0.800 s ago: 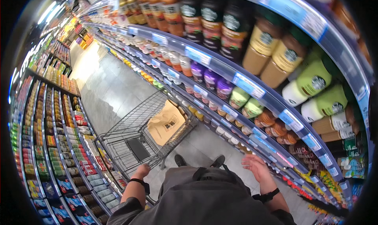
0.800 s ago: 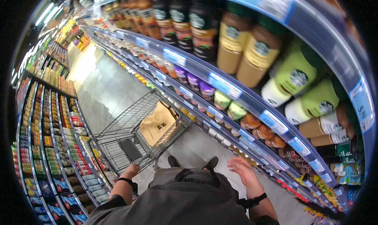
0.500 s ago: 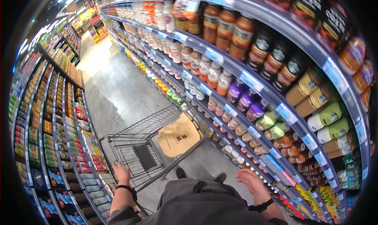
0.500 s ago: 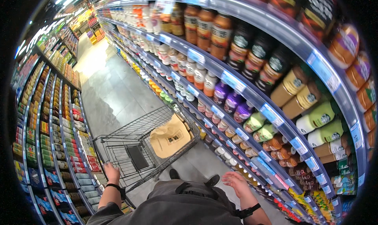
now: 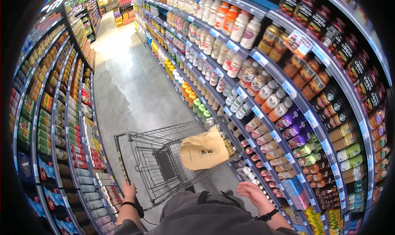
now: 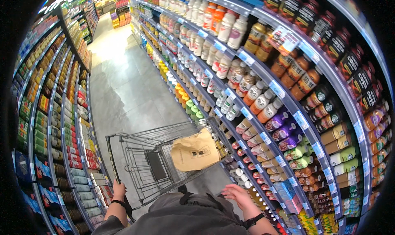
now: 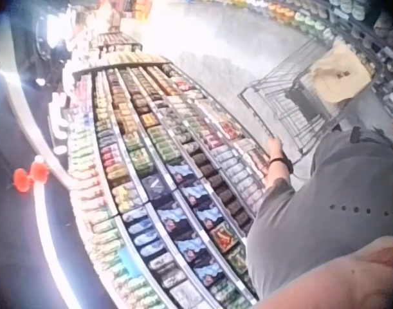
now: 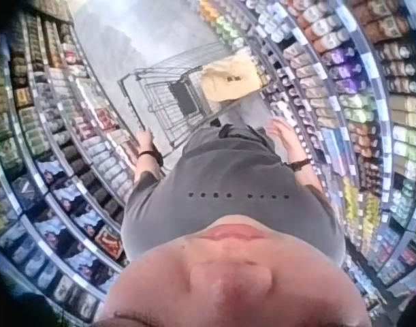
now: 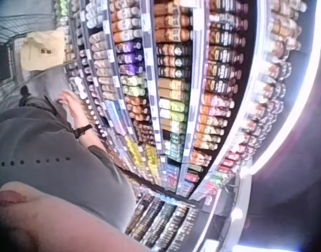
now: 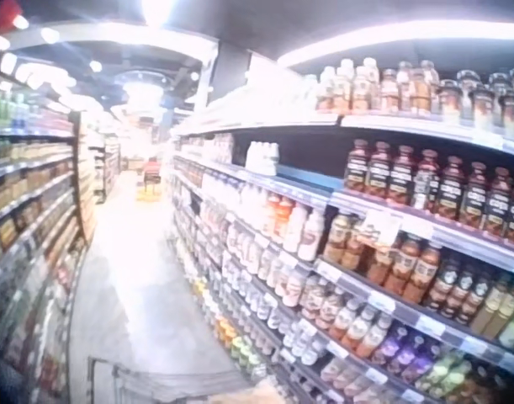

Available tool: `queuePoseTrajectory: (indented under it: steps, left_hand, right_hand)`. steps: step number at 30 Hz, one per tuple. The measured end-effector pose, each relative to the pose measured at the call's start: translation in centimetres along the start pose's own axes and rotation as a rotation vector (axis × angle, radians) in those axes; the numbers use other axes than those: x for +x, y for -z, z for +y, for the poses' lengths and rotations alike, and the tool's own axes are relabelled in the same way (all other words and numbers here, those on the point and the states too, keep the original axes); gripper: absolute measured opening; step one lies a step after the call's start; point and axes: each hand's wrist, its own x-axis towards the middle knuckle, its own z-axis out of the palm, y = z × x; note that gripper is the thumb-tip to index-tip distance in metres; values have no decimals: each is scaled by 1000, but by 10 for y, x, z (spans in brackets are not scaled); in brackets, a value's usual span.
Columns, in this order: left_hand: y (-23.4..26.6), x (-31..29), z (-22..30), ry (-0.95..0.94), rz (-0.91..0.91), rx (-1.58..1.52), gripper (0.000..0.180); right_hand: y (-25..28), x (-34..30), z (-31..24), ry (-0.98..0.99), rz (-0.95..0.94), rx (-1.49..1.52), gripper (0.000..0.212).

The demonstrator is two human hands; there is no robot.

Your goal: The person selects several bottled drinks from the shelves, turning them over to check the labels before placing them into a shopping bag in a cart.

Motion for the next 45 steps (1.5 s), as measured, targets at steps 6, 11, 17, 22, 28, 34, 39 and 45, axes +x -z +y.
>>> queuePoseTrajectory:
  steps: [6, 11, 17, 22, 28, 34, 39, 45]
  left_hand:
    - [22, 30, -19, -99, 18, -3, 23]
    - [15, 28, 4, -131, 95, 9, 21]
    - [18, 56, 6, -165, 110, 60, 18]
    - [33, 98, -9, -146, 182, 98, 17]
    - [51, 124, 2, -111, 254, 150, 28]
    - [61, 175, 92, 68, 166, 138, 25]
    - [52, 221, 123, 67, 187, 123, 24]
    - [43, 269, 144, -15, 298, 179, 26]
  right_hand:
    - [-57, 22, -22, -36, -135, -208, 30]
    - [-70, 37, -23, -39, -109, -225, 28]
    - [-68, 75, -36, 303, -34, -437, 28]
    - [-99, 93, -126, 304, 48, -346, 26]
    - [-132, 146, -154, 244, -9, -384, 25]
    - [-173, 241, -181, 153, -154, -516, 24]
    - [-242, 289, -248, 210, -179, -468, 23]
    - [-243, 340, -282, 164, -167, -532, 24]
